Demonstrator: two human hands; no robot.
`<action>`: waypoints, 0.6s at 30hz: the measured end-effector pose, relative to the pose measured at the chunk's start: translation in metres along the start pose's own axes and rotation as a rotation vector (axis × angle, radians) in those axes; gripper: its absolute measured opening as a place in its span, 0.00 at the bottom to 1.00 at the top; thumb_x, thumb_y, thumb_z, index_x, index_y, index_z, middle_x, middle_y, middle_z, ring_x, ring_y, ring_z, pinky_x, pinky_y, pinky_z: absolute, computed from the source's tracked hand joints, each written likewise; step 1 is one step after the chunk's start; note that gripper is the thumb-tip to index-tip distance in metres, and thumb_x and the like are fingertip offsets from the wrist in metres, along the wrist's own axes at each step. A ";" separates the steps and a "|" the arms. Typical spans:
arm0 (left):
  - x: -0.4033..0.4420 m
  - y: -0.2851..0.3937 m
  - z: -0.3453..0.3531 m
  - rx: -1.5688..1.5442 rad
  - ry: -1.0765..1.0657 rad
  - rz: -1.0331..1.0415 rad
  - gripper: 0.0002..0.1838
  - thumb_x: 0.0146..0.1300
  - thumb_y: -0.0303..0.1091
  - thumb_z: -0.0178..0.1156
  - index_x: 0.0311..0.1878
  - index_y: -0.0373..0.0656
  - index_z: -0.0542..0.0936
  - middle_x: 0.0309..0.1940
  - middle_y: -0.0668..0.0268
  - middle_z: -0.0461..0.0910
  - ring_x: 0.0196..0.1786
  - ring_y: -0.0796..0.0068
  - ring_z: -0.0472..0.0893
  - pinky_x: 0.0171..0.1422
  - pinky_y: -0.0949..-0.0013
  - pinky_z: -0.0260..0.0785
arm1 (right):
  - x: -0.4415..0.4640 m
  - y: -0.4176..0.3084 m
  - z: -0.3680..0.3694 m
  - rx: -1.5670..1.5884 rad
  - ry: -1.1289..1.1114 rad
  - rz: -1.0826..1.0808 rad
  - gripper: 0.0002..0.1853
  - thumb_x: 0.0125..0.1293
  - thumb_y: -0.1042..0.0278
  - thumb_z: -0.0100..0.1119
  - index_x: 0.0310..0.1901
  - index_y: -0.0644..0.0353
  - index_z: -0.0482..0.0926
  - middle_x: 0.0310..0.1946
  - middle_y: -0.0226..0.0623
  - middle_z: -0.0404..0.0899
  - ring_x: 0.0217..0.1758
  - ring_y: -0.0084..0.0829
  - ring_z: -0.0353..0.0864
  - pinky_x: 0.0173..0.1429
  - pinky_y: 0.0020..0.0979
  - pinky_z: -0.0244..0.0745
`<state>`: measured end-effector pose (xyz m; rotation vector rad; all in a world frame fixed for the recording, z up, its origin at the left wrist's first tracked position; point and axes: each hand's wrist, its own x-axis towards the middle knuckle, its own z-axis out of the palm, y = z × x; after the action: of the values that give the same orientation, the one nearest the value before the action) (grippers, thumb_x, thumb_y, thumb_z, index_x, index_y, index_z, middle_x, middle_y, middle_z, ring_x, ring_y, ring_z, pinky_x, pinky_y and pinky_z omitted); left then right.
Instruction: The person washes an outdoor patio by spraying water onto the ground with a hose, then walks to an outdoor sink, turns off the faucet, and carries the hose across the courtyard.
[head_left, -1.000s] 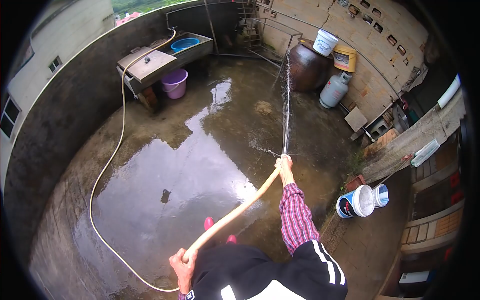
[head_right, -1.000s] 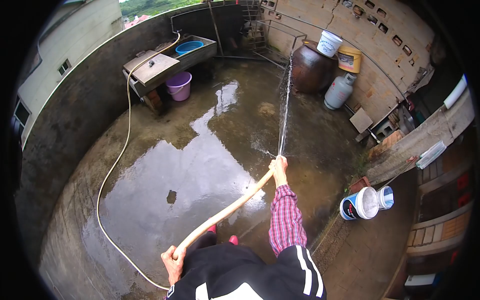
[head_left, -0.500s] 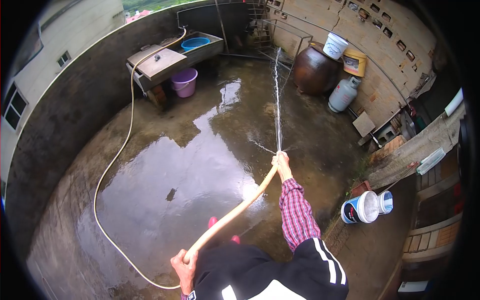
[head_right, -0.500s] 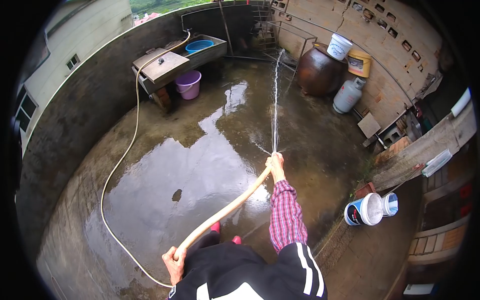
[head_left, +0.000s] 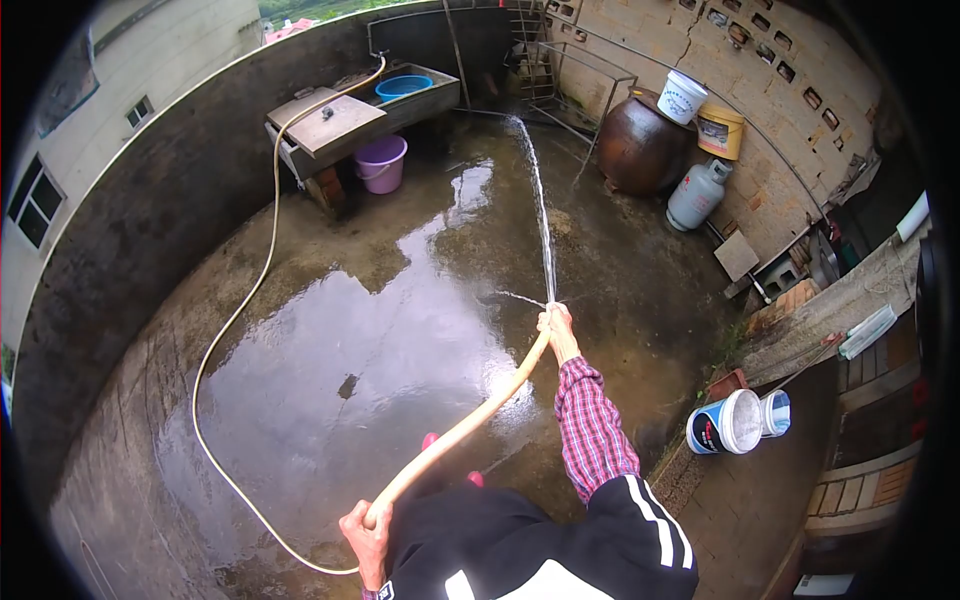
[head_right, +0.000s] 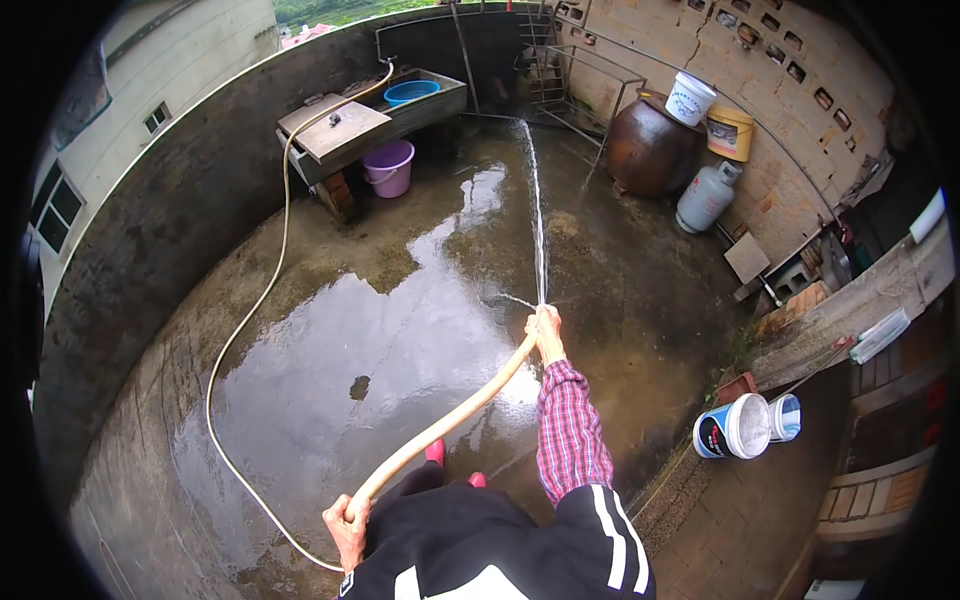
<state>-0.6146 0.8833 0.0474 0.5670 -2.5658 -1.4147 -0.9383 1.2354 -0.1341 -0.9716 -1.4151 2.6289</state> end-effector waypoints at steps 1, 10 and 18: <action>0.000 -0.002 0.001 0.000 -0.003 0.005 0.17 0.44 0.32 0.55 0.10 0.38 0.59 0.06 0.72 0.58 0.14 0.87 0.56 0.15 0.79 0.48 | -0.001 -0.002 0.000 0.003 -0.003 0.013 0.03 0.57 0.69 0.37 0.31 0.56 0.61 0.11 0.33 0.60 0.09 0.23 0.59 0.10 0.24 0.59; -0.003 0.007 -0.001 0.005 0.024 -0.018 0.15 0.40 0.31 0.58 0.11 0.36 0.63 0.05 0.69 0.54 0.12 0.84 0.54 0.15 0.75 0.46 | 0.001 0.009 -0.002 -0.072 -0.132 -0.030 0.04 0.57 0.68 0.40 0.30 0.58 0.62 0.12 0.32 0.60 0.10 0.22 0.59 0.12 0.23 0.60; -0.004 0.007 -0.008 -0.061 0.021 -0.032 0.15 0.41 0.29 0.57 0.11 0.36 0.61 0.06 0.70 0.54 0.13 0.85 0.54 0.15 0.76 0.45 | -0.001 0.011 0.010 -0.102 -0.231 -0.001 0.06 0.56 0.67 0.41 0.31 0.61 0.62 0.14 0.31 0.61 0.11 0.22 0.60 0.14 0.22 0.62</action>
<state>-0.6098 0.8817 0.0576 0.6130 -2.4994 -1.4832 -0.9392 1.2211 -0.1379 -0.6895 -1.6079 2.7675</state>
